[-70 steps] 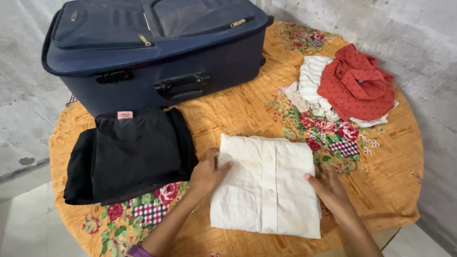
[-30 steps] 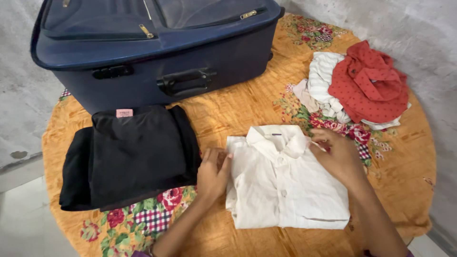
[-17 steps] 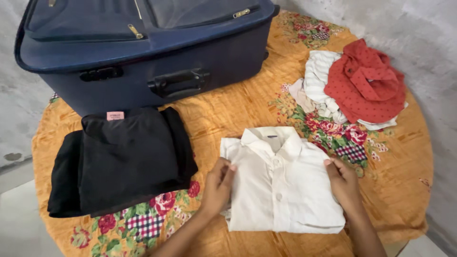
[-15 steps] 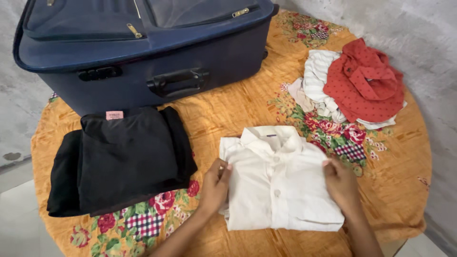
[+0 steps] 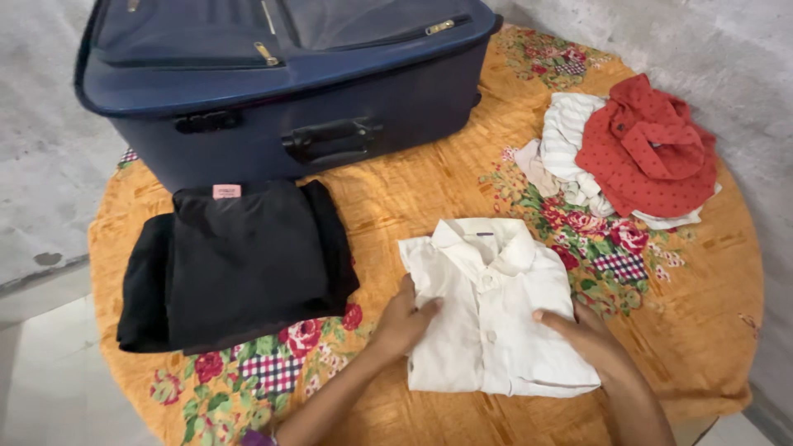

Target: The person folds several shirts on a bed next to a blue suitcase. They fold a white shirt, a pastel tie-dye shirt, and a striped shirt, stacking them neatly. The person also buttons the striped shirt before folding it.

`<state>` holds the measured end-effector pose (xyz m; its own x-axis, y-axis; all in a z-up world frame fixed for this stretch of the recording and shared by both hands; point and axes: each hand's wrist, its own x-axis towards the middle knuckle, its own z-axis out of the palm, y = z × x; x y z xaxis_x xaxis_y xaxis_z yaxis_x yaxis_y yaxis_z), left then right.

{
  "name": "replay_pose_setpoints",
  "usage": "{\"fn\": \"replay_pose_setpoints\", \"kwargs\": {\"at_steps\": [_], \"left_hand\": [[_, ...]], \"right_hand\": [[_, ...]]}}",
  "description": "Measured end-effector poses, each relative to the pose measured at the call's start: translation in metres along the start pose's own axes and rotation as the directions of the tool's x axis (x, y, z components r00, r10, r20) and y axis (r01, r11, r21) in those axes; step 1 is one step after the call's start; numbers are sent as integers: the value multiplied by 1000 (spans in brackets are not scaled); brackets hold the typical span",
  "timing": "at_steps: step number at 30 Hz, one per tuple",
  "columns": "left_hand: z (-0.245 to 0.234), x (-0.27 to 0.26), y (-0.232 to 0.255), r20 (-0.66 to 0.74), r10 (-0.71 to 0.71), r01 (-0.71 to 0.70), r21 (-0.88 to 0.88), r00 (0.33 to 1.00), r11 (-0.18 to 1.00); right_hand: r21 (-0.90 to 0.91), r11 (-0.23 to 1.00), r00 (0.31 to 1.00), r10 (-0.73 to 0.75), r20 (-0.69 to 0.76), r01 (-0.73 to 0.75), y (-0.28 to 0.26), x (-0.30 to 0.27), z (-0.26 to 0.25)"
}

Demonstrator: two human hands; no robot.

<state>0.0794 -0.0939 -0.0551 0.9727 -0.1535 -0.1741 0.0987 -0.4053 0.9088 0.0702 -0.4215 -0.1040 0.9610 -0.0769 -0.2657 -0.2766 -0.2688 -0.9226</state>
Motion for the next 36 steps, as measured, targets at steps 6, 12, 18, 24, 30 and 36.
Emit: {"fn": "replay_pose_setpoints", "kwargs": {"at_steps": [6, 12, 18, 24, 30, 36], "left_hand": [[-14, 6, -18, -103, 266, -284, -449, 958, 848], [-111, -19, -24, -232, 283, -362, -476, 931, 802], [-231, -68, -21, -464, 177, -355, -329, 868, 875], [-311, -87, -20, -551, 34, -40, 1, 834, 999], [-299, -99, -30, -689, 329, 323, 637, 646, 699], [-243, -48, -50, -495, 551, 144, 817, 672, 558]], "right_hand": [[178, 983, 997, -62, 44, 54, -8, -4, 23], [300, 928, 951, -271, 146, 219, -74, -6, 100], [429, 896, 910, -267, 317, 113, -144, 30, 207], [66, 899, 854, -432, 289, 432, -197, 60, 307], [-408, 655, 730, -682, 44, 636, -218, 30, 302], [-611, 242, 537, -763, 360, 753, -217, 33, 349]]}}
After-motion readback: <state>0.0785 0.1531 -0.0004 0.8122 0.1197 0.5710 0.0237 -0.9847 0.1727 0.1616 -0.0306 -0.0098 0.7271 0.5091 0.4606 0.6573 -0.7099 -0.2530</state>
